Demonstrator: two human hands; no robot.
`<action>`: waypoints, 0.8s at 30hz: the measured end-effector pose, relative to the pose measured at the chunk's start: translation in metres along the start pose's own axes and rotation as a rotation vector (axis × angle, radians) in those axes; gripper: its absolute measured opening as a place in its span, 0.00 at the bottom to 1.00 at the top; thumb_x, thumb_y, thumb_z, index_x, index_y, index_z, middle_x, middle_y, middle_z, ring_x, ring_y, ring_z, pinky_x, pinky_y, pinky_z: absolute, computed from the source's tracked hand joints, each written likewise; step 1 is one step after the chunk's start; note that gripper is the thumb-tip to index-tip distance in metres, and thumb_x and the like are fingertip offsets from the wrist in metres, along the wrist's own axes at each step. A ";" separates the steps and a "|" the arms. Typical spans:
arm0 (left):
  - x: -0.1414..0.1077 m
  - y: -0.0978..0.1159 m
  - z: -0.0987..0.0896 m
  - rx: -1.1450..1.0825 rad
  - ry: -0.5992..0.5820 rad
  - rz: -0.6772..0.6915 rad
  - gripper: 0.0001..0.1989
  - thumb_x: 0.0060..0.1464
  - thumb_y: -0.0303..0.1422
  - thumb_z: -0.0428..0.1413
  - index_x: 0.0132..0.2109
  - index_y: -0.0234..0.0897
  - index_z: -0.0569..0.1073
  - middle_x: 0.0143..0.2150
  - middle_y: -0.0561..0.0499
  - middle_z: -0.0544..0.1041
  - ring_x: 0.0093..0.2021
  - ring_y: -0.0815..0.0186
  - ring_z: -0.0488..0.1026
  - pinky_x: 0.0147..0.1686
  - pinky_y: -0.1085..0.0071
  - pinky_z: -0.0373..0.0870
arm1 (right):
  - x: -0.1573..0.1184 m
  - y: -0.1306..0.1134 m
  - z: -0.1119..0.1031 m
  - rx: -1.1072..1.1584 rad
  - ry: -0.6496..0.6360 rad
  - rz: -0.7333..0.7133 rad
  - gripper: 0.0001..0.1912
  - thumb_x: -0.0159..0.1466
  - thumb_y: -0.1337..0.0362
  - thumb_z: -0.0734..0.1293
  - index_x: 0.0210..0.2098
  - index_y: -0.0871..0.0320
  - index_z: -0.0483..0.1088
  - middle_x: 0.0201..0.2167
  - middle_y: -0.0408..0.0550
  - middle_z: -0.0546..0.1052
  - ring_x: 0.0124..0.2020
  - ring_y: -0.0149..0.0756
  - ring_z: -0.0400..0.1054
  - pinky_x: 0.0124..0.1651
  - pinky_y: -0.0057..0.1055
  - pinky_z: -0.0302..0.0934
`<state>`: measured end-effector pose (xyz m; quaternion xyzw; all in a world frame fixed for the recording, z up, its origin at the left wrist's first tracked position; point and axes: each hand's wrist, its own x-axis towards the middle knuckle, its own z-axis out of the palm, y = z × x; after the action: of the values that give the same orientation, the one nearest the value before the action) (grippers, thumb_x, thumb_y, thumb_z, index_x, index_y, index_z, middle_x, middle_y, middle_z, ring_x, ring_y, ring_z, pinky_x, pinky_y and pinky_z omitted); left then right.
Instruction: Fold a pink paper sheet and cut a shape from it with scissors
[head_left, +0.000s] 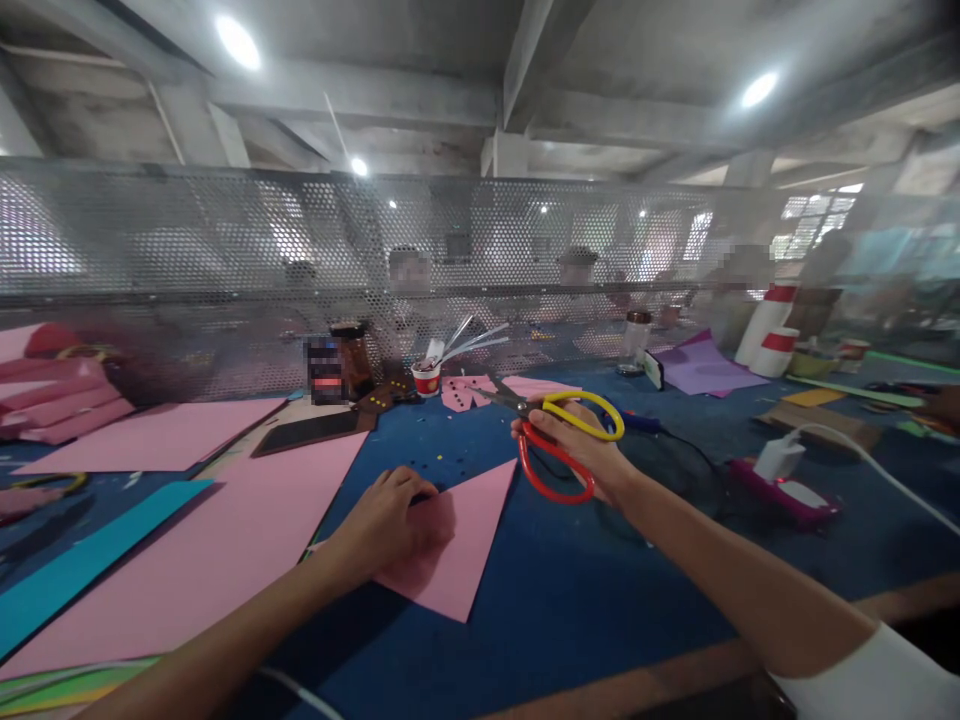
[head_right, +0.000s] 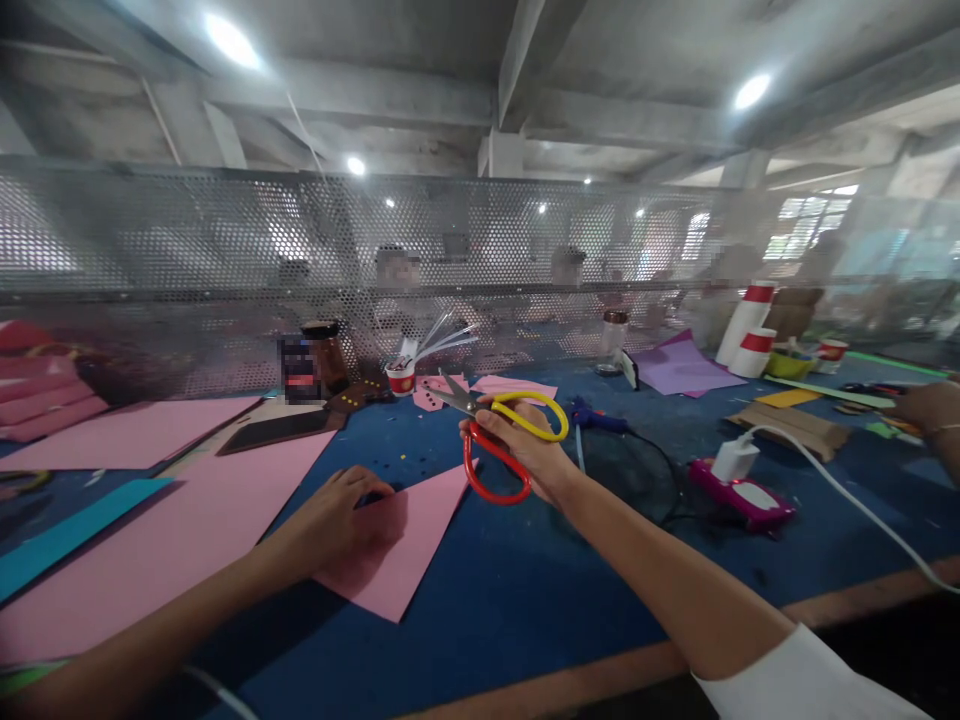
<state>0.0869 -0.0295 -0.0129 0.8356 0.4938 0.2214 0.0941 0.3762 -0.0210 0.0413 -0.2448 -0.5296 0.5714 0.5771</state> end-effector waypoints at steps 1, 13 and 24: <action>0.001 0.001 0.001 -0.007 0.006 -0.019 0.16 0.43 0.39 0.63 0.41 0.38 0.76 0.44 0.44 0.75 0.46 0.51 0.70 0.48 0.60 0.63 | 0.000 -0.001 0.000 -0.008 -0.004 0.006 0.15 0.58 0.61 0.72 0.44 0.56 0.71 0.36 0.46 0.80 0.40 0.37 0.76 0.48 0.36 0.69; 0.005 0.014 -0.050 -0.281 0.157 -0.143 0.12 0.51 0.39 0.58 0.41 0.38 0.76 0.35 0.51 0.78 0.37 0.59 0.74 0.36 0.69 0.67 | -0.002 -0.012 0.002 0.000 0.025 -0.039 0.21 0.59 0.60 0.72 0.51 0.55 0.70 0.38 0.47 0.80 0.42 0.37 0.75 0.51 0.36 0.68; -0.009 0.025 -0.036 0.219 0.335 0.354 0.07 0.61 0.30 0.52 0.42 0.39 0.75 0.40 0.49 0.76 0.42 0.63 0.72 0.44 0.67 0.67 | -0.001 -0.027 -0.002 0.041 0.120 -0.103 0.15 0.57 0.58 0.73 0.42 0.57 0.75 0.41 0.48 0.80 0.43 0.37 0.75 0.50 0.35 0.69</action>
<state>0.0860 -0.0516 0.0253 0.8657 0.3699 0.3150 -0.1203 0.3890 -0.0276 0.0637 -0.2392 -0.4942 0.5362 0.6411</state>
